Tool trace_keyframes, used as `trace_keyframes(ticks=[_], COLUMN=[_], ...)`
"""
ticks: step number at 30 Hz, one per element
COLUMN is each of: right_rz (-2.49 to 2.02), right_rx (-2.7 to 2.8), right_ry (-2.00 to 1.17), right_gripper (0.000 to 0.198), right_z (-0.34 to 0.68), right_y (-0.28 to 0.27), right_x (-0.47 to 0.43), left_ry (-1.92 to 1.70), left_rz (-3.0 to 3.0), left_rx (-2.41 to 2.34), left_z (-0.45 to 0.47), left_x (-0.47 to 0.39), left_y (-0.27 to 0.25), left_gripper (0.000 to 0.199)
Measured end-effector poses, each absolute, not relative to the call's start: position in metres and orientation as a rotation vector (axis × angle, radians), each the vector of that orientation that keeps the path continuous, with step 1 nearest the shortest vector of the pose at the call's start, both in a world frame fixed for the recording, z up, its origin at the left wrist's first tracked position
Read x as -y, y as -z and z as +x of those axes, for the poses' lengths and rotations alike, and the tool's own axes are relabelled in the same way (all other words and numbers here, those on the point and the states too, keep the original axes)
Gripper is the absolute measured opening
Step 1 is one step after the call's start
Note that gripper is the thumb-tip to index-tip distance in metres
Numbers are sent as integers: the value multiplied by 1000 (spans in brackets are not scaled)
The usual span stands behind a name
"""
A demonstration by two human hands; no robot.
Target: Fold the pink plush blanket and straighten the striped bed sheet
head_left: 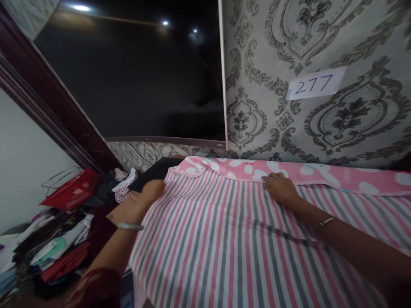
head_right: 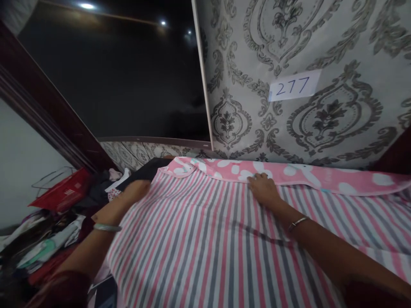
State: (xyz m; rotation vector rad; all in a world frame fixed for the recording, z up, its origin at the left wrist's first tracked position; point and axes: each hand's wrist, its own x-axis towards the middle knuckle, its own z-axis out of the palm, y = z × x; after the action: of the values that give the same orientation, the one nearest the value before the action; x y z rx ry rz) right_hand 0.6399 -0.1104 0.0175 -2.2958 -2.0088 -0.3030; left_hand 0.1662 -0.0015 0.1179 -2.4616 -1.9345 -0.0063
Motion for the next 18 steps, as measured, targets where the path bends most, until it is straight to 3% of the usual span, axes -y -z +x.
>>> trace_keyframes(ticks=[3, 6, 12, 18], right_rz=[-2427, -2406, -1978, -1889], right_rx=[1913, 1900, 1893, 1870], right_ry=[227, 106, 382, 398], right_gripper=[45, 49, 51, 54], right_z=[648, 665, 691, 712], right_y=[-23, -13, 22, 36], right_x=[111, 111, 109, 93], left_ry=[9, 82, 298, 464], left_rz=[-2646, -2647, -2468, -2327], left_rx=[1800, 1767, 1785, 1877], left_z=[234, 278, 315, 342], left_x=[-16, -43, -124, -175], left_y=[-89, -65, -67, -51], left_gripper=[24, 41, 65, 47])
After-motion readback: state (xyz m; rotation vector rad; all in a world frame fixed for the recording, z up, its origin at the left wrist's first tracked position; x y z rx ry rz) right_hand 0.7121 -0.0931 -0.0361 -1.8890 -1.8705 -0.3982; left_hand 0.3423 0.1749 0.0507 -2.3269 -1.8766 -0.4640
